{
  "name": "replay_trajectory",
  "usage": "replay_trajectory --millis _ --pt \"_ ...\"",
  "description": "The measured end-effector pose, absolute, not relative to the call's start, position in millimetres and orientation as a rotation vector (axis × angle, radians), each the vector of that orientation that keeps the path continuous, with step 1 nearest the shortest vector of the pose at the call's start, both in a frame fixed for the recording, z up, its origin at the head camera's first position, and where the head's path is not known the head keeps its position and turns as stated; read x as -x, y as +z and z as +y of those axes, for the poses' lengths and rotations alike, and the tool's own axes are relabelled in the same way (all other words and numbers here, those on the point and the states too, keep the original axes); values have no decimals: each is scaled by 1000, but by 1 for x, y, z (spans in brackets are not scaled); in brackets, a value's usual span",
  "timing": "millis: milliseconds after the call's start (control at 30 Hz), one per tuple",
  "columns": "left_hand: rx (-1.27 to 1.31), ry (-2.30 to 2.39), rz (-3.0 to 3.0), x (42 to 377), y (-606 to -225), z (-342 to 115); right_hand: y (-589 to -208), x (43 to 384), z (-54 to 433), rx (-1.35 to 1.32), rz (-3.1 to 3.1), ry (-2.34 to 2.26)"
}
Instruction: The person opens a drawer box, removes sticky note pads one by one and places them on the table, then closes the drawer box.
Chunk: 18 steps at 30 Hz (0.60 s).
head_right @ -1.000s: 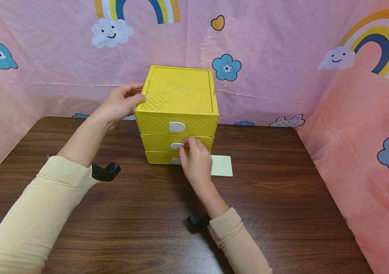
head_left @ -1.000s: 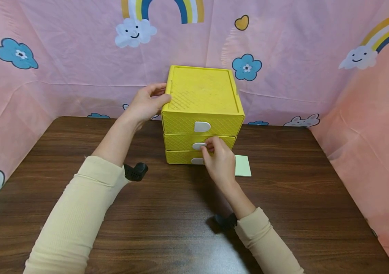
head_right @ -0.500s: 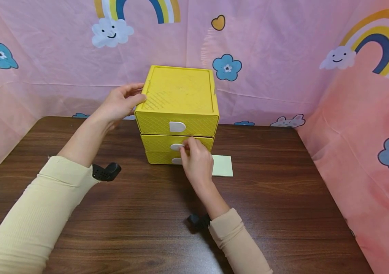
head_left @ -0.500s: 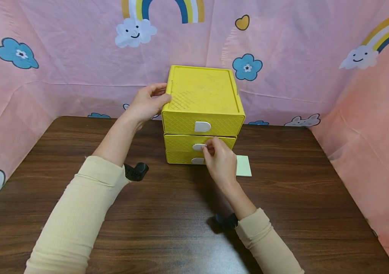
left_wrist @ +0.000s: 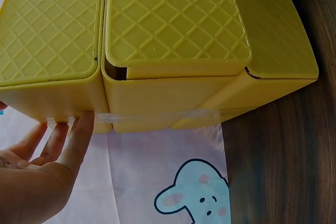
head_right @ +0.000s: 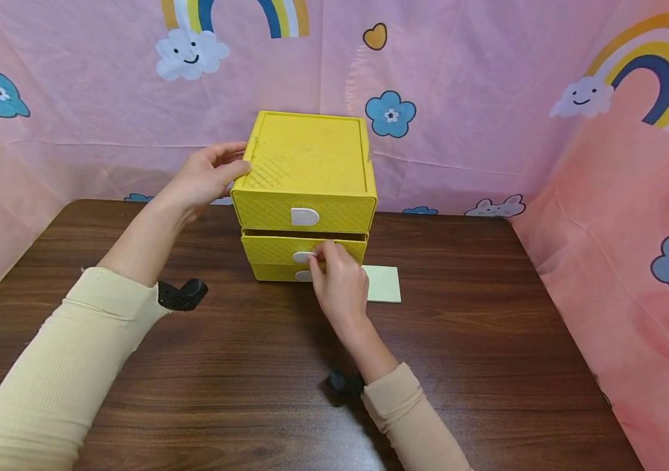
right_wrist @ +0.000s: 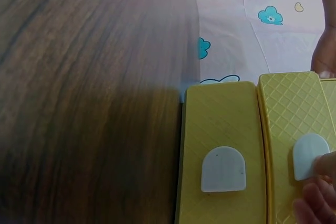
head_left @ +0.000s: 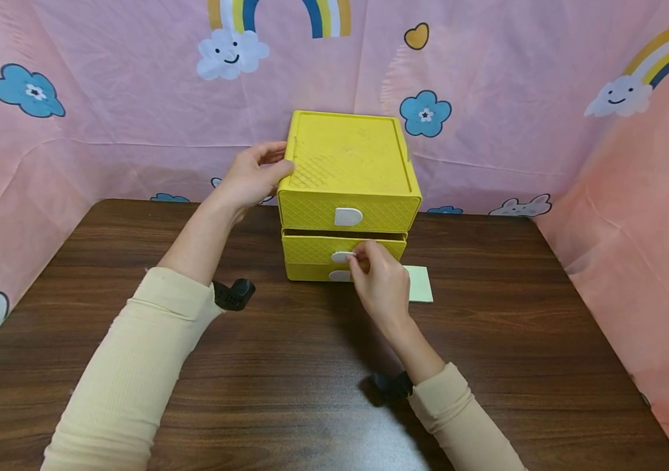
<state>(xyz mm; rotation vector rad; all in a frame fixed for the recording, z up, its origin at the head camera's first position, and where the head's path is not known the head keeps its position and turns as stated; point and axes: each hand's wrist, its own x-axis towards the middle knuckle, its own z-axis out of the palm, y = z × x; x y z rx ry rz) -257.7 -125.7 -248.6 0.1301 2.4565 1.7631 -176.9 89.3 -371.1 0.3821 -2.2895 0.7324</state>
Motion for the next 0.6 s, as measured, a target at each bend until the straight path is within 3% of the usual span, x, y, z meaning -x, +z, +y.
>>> replay_trajectory --millis 600 --pt "-131 1779 2446 260 -249 -126 -371 162 94 -444 -2279 666"
